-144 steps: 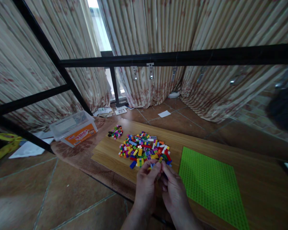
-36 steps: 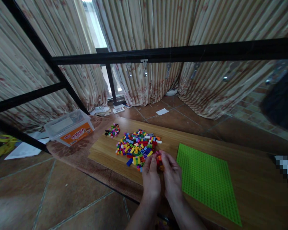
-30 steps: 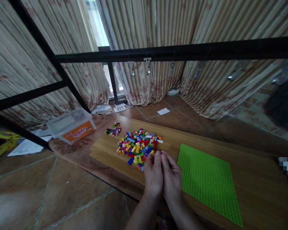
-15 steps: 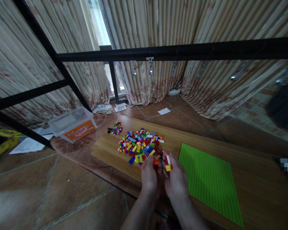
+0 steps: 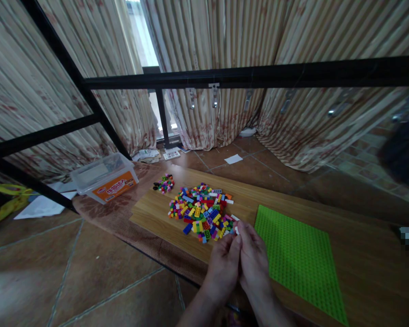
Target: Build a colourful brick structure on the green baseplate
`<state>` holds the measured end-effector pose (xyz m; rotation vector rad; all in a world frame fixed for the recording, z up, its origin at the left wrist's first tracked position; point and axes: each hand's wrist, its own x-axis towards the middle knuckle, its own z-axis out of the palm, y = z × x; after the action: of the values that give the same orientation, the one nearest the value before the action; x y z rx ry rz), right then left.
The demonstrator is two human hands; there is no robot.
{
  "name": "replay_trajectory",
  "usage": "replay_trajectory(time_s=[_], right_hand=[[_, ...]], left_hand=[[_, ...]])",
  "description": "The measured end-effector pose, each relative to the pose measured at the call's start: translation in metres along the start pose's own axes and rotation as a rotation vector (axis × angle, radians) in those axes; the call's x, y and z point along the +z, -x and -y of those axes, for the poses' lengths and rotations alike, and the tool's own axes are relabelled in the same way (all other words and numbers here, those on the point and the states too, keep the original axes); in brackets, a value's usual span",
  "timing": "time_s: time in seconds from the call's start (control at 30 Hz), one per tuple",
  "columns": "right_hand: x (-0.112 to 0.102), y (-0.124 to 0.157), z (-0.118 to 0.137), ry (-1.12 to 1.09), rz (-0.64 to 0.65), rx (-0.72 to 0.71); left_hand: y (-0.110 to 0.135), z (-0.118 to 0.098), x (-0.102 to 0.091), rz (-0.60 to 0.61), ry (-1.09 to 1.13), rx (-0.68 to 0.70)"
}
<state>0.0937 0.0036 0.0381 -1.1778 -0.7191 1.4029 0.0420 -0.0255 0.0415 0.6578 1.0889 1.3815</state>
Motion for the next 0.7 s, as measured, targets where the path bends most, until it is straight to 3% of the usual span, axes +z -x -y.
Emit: replay_trajectory(time_s=[0.27, 0.43, 0.5, 0.57, 0.7], right_hand=[[-0.008, 0.000, -0.002, -0.031, -0.106, 0.041], [-0.015, -0.022, 0.004, -0.121, -0.193, 0.060], [-0.019, -0.040, 0.007, 0.005, -0.179, -0.043], [-0.022, -0.060, 0.008, 0.402, -0.153, -0.193], [-0.020, -0.095, 0.008, 0.666, -0.066, -0.303]], left_hand=[[0.003, 0.014, 0.007, -0.079, 0.032, 0.001], [-0.001, 0.008, -0.004, -0.182, 0.135, -0.168], [-0.006, -0.004, -0.015, -0.275, 0.162, -0.183], [-0.014, -0.017, -0.027, -0.348, 0.189, -0.138], [-0.036, -0.037, -0.045, -0.433, 0.210, -0.028]])
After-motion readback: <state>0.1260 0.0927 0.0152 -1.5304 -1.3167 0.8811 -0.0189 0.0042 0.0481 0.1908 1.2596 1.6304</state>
